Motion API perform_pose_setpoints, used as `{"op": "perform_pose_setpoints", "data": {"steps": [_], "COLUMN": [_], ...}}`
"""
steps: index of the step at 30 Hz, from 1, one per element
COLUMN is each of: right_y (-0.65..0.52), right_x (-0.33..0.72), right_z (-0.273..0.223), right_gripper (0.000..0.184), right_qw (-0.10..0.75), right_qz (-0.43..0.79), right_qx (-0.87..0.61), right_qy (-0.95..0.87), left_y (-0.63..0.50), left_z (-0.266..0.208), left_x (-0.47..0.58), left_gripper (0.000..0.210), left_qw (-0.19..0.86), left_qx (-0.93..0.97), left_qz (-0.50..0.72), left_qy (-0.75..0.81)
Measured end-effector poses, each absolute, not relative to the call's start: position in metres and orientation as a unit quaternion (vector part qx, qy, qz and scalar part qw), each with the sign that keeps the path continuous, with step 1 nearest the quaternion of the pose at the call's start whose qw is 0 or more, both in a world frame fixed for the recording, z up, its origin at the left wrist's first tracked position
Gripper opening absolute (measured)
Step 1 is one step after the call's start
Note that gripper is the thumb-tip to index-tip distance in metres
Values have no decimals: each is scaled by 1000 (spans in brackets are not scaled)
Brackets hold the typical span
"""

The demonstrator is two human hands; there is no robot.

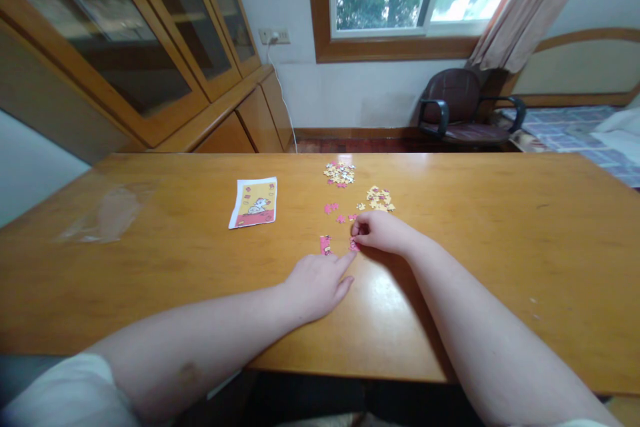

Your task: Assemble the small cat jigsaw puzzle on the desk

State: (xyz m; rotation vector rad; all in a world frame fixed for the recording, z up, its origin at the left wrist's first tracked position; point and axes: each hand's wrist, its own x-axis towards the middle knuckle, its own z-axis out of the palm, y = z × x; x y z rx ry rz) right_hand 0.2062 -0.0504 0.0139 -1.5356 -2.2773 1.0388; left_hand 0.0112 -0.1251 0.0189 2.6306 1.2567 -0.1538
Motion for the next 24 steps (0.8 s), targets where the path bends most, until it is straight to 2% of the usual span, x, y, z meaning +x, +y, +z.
{"op": "perform_pose_setpoints", "data": {"steps": [5,10,16,24], "right_y": [-50,-42,-41,-43], "right_x": [207,211,208,207], "right_z": [14,8,5,6], "right_gripper": [8,22,33,28], "right_qw": [129,188,159,122], "right_qz": [344,181,153,127], "right_qx": [-527,-582,-487,-534], "right_qy": [-766,-770,-845,-827], "left_y": [-125,-125,-125,-126], "left_z": [18,18,17,15], "left_x": [11,10,11,10], "left_gripper": [53,54,53,52], "left_qw": [110,116,109,100], "left_qx": [897,897,898,898], "left_qz": [-48,-57,-48,-44], "left_qy": [425,424,424,426]}}
